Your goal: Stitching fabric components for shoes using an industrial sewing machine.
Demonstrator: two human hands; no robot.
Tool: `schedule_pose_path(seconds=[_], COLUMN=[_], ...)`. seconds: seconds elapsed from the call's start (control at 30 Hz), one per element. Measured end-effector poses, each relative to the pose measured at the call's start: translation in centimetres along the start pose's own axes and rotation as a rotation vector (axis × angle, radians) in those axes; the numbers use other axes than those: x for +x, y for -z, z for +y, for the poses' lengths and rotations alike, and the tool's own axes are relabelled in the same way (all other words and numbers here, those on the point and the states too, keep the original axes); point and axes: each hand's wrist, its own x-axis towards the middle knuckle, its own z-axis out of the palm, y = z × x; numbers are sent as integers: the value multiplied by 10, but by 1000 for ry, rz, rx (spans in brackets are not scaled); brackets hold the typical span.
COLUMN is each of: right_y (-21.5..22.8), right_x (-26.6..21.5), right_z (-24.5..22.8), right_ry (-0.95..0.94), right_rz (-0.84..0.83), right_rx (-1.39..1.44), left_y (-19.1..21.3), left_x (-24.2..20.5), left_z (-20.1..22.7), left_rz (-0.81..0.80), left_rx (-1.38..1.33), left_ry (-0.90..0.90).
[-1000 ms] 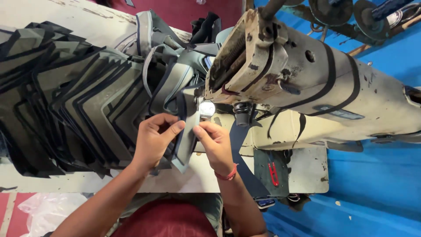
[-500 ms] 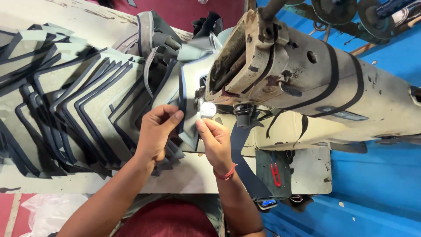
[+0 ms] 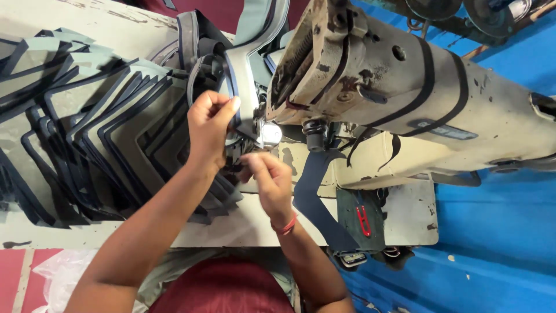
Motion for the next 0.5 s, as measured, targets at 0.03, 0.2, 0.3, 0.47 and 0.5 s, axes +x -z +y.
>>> schedule_pose_path(seconds=[0.03,0.2,0.3,0.47,0.5], right_y=[-1,2,44,107,119], right_x=[-12,-71,-87,-67,-67], right_z=[13,32,45,33,42], right_ry=[-2,-166,137,250,267], right_rz=[2,-405,-11,155,155], right_rx=[2,-395,-773,-1286,-1307], left_y=[2,7,47,62,59], left_x=[0,-26,-71,-113,-117], left_z=[5,37,-14,-51,-54], left_rz=[0,-149,-240,-427,-482], left_rx=[2,-60,132,269,255], left_ry=[2,280,274,451,509])
